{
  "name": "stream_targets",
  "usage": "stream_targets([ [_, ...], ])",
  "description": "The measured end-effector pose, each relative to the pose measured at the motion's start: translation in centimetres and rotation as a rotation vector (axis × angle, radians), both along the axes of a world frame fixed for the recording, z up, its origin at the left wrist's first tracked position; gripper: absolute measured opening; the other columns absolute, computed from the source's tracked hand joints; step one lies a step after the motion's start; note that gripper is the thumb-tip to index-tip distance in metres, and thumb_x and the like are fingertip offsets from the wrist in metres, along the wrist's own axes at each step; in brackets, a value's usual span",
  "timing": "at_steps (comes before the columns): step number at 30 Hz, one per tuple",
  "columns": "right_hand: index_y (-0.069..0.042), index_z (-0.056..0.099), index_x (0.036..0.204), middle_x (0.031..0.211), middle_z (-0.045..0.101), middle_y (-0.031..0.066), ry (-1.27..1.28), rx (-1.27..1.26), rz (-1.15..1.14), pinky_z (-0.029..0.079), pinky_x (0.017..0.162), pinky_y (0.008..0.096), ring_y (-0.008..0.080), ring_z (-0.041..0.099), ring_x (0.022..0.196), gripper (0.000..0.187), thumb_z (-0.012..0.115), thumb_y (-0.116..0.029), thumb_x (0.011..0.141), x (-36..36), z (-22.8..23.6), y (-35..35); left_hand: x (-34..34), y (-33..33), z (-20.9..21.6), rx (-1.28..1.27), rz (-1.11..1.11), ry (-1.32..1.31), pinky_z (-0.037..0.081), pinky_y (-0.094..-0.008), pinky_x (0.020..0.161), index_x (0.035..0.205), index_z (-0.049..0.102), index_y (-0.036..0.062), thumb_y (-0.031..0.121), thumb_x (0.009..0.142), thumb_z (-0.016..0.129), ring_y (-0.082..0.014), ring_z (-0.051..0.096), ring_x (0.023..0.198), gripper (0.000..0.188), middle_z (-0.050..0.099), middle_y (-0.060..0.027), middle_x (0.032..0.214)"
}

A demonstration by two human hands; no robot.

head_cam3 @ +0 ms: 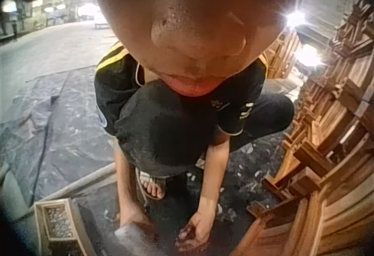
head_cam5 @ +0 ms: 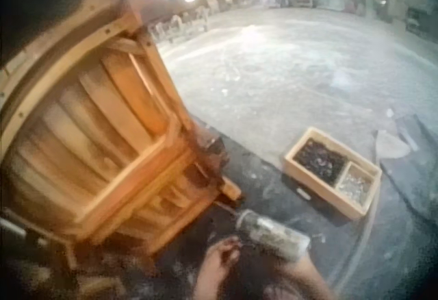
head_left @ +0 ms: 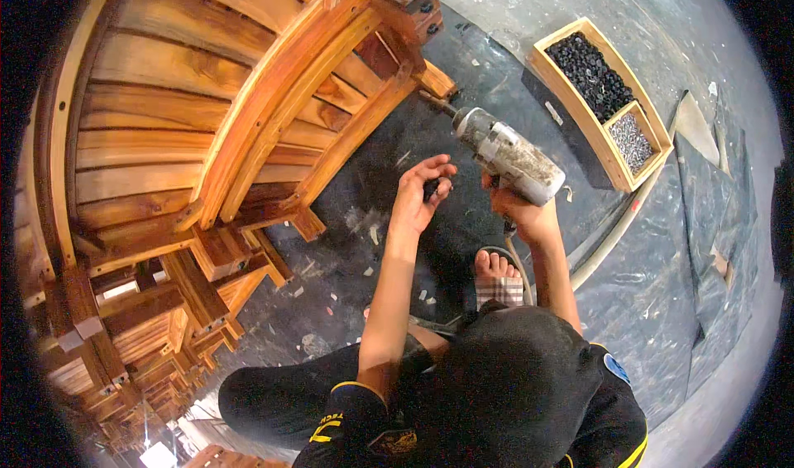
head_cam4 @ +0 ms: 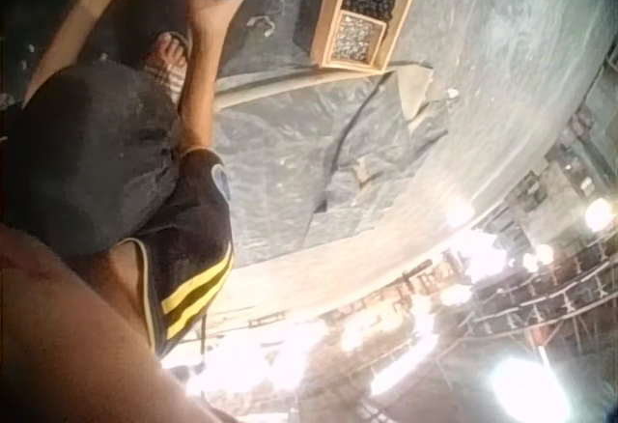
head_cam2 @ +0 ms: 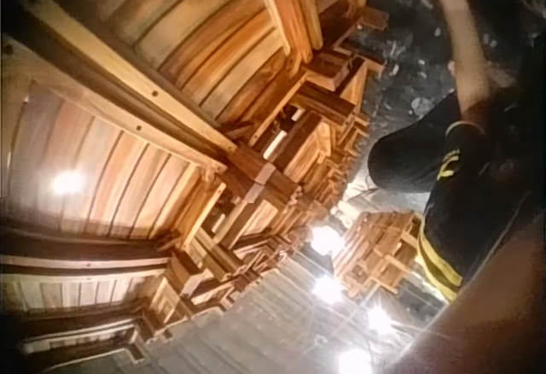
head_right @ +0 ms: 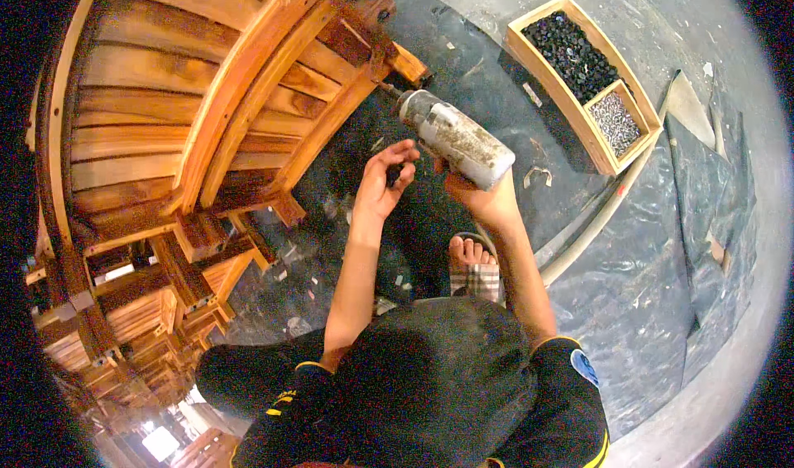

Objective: Assembling wooden benches by attaching plastic feet or components using an air-powered screwdriver and screws.

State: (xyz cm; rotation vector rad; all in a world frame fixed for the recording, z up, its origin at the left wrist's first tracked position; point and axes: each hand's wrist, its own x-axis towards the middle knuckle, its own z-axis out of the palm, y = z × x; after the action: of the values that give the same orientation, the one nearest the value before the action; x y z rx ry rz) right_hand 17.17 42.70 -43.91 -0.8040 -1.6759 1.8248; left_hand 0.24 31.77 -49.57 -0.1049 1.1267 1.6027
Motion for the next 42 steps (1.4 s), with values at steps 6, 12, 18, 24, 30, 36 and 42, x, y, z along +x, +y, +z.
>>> stream_targets([
  [6, -0.003, 0.063, 0.101, 0.093, 0.067, 0.0054, -0.038, -0.123, 0.004, 0.049, 0.075, 0.0285, 0.0147, 0.062, 0.086, 0.034, 0.065, 0.002, 0.067, 0.8, 0.2, -0.7, -0.2, 0.8, 2.3, 0.034, 0.041, 0.115, 0.036, -0.0206, 0.047, 0.108, 0.056, 0.0004, 0.007, 0.086, 0.044, -0.0104, 0.051, 0.058, 0.026, 0.064, -0.0122, 0.091],
  [12, -0.002, 0.059, 0.092, 0.08, 0.056, 0.0019, 0.002, -0.116, -0.03, 0.038, 0.053, 0.0231, 0.0093, 0.049, 0.067, 0.032, 0.062, 0.001, 0.06, 0.9, 0.7, -1.4, -1.6, 0.3, 3.8, 0.082, 0.085, 0.205, 0.033, -0.0196, 0.041, 0.107, 0.055, 0.0001, 0.028, 0.096, 0.047, -0.0109, 0.05, 0.054, 0.032, 0.064, -0.0155, 0.087],
  [18, -0.003, 0.063, 0.099, 0.093, 0.066, 0.0054, -0.024, -0.15, 0.064, 0.048, 0.076, 0.0292, 0.0154, 0.061, 0.086, 0.03, 0.066, 0.0, 0.069, 1.6, 0.4, -1.6, -2.6, -0.8, 4.3, 0.283, 0.126, -0.022, 0.033, -0.0212, 0.044, 0.106, 0.054, -0.0038, 0.021, 0.092, 0.046, -0.0138, 0.046, 0.055, 0.029, 0.06, -0.0157, 0.09],
  [24, -0.002, 0.062, 0.102, 0.093, 0.066, 0.0051, 0.007, -0.114, 0.061, 0.048, 0.075, 0.0279, 0.014, 0.061, 0.086, 0.035, 0.063, 0.002, 0.068, 1.2, 0.4, -1.9, -2.3, -1.2, 4.7, 0.287, 0.096, 0.031, 0.036, -0.0215, 0.047, 0.112, 0.051, -0.0067, 0.007, 0.078, 0.046, -0.0146, 0.046, 0.062, 0.037, 0.058, -0.0165, 0.097],
  [30, -0.002, 0.059, 0.093, 0.08, 0.056, 0.0019, 0.081, -0.114, 0.014, 0.038, 0.051, 0.0225, 0.0093, 0.049, 0.062, 0.029, 0.06, -0.001, 0.063, 1.0, 0.8, -2.0, -2.1, -1.4, 4.7, 0.247, 0.08, 0.025, 0.036, -0.0219, 0.047, 0.116, 0.048, -0.0068, 0.002, 0.069, 0.045, -0.0158, 0.045, 0.062, 0.048, 0.058, -0.0168, 0.1],
  [36, -0.002, 0.063, 0.098, 0.089, 0.066, 0.0032, 0.011, -0.109, 0.052, 0.047, 0.067, 0.0251, 0.0107, 0.059, 0.08, 0.034, 0.06, 0.004, 0.065, 1.2, 0.7, -1.8, -2.1, -1.6, 5.3, 0.202, 0.109, 0.074, 0.036, -0.0218, 0.046, 0.117, 0.048, -0.0056, 0.002, 0.07, 0.045, -0.0161, 0.046, 0.062, 0.047, 0.058, -0.016, 0.1],
  [42, -0.003, 0.063, 0.1, 0.09, 0.067, 0.0036, 0.005, -0.012, 0.069, 0.047, 0.067, 0.0246, 0.0108, 0.06, 0.08, 0.036, 0.061, 0.004, 0.065, 1.1, 1.3, -1.9, -2.1, -1.6, 5.5, 0.241, 0.114, 0.081, 0.036, -0.0215, 0.046, 0.117, 0.048, -0.0048, 0.002, 0.078, 0.044, -0.0152, 0.047, 0.062, 0.04, 0.058, -0.0149, 0.101],
])
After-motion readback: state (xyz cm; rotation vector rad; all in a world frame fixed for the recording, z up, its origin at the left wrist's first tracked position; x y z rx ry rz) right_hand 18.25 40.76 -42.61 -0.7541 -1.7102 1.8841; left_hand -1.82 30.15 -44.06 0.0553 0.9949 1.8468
